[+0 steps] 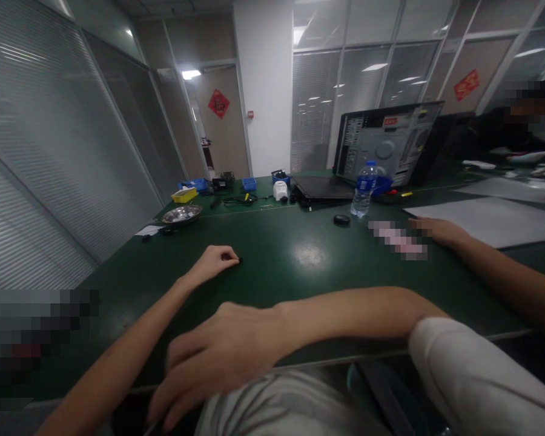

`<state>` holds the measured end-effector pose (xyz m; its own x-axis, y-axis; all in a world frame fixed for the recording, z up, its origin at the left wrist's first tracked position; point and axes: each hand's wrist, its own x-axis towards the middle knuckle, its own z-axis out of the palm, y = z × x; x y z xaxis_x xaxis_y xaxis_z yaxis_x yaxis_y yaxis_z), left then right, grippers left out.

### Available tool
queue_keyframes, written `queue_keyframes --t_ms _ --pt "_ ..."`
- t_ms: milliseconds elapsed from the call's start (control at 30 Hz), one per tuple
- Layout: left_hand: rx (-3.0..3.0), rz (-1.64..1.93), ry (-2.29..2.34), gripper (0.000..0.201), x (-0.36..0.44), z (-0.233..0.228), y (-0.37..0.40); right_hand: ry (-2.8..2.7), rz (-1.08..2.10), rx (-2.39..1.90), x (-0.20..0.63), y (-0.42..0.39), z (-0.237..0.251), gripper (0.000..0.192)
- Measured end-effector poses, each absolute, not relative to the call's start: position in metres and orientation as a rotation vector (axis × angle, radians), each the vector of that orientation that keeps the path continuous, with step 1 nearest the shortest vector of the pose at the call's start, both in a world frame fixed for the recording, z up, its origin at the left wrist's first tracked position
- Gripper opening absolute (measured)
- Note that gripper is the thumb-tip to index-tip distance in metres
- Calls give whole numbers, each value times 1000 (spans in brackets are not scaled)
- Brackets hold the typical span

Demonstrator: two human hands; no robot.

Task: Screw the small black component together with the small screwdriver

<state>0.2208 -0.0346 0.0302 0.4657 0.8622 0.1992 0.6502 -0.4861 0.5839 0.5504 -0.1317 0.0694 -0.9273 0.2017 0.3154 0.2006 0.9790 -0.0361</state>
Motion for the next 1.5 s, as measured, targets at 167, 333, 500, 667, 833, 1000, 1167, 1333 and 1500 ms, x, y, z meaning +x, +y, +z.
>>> queue_keyframes --t_ms 167,333,500,667,833,1000,1167,1333,1500 --pt "2195 701 1028 16 288 27 -78 -2540 130 -438 502 -118 53 47" --pt "2146 746 989 30 311 20 -95 -2438 124 -651 583 -83 20 31" --pt "2224 764 983 30 308 18 -95 -2437 65 -732 574 -87 6 22" --pt "2305 698 1001 20 303 23 -95 -2471 72 -835 559 -92 16 17" --pt "2314 715 1014 20 300 25 -94 -2529 80 -925 562 -96 22 17" --pt "2324 755 1008 17 301 23 -94 -2546 72 -953 560 -95 19 16" --pt "2319 734 992 19 302 27 -96 -2560 83 -947 560 -93 18 17" --pt "2297 699 971 22 300 28 -96 -2569 95 -925 561 -94 19 20" --pt "2282 725 952 21 301 28 -97 -2619 42 -884 557 -96 17 21"
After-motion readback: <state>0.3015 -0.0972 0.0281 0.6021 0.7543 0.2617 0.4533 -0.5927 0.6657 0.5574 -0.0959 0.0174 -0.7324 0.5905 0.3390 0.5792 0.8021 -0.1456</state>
